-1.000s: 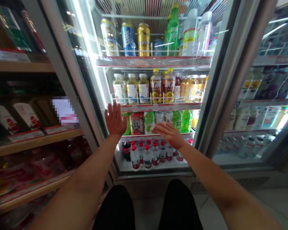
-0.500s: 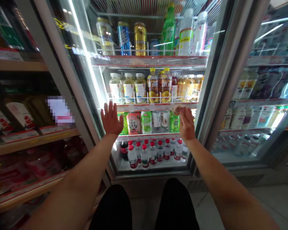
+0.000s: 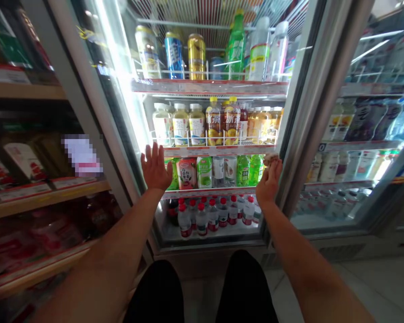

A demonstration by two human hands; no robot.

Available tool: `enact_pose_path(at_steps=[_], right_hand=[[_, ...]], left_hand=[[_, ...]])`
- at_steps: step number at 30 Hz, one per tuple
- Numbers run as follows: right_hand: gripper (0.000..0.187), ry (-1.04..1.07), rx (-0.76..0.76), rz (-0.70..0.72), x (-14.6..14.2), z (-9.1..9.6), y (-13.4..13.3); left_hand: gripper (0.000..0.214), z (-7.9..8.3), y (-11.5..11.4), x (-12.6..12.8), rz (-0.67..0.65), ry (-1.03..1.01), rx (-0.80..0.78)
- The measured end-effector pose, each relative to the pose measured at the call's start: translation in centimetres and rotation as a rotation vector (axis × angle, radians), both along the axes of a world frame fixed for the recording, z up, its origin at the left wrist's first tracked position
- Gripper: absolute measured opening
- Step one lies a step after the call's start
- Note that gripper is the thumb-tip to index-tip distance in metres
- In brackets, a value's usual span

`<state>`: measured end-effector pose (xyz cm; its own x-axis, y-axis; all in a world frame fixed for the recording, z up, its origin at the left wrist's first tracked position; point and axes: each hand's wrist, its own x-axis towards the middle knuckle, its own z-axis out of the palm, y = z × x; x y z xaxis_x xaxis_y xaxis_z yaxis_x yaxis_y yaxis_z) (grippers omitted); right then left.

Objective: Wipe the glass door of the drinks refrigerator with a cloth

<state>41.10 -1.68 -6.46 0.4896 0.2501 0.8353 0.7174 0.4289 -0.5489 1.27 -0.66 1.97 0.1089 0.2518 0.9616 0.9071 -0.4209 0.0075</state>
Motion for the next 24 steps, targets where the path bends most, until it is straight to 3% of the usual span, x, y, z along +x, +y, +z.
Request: enact_pose_path(at_steps=[5,10,12,17,20,24], right_hand=[[0.061,0.049,-0.038,-0.02,-0.4,-3.4,-0.5],[0.061,0.074,-0.012,-0.025,-1.5,-3.0,0.6],[0.06,-0.048,-0.001,0.011,-2.4,-3.7,0.1],[0.078,-0.688,-0.036,0.096,-3.0,-7.8,-2.8],[0.083,-0.838,-0.035,0.084,-2.4,-7.4,-3.2],[0.08,-0.831,0.016,0.099,-3.2,-5.4,-2.5]], left_hand=[[0.063,-0.1,0.0,0.0,0.002,0.0,0.016],[0.063,-0.1,0.0,0.1,-0.013,-0.008,0.016],[0.063,-0.1,0.0,0.1,-0.023,-0.021,-0.002],[0.064,-0.1,-0.1,0.1,-0.023,-0.022,-0.023],[0.063,-0.1,-0.1,0.1,-0.02,-0.022,-0.027],[0.063,-0.2,0.0,0.1,-0.01,-0.011,-0.017]])
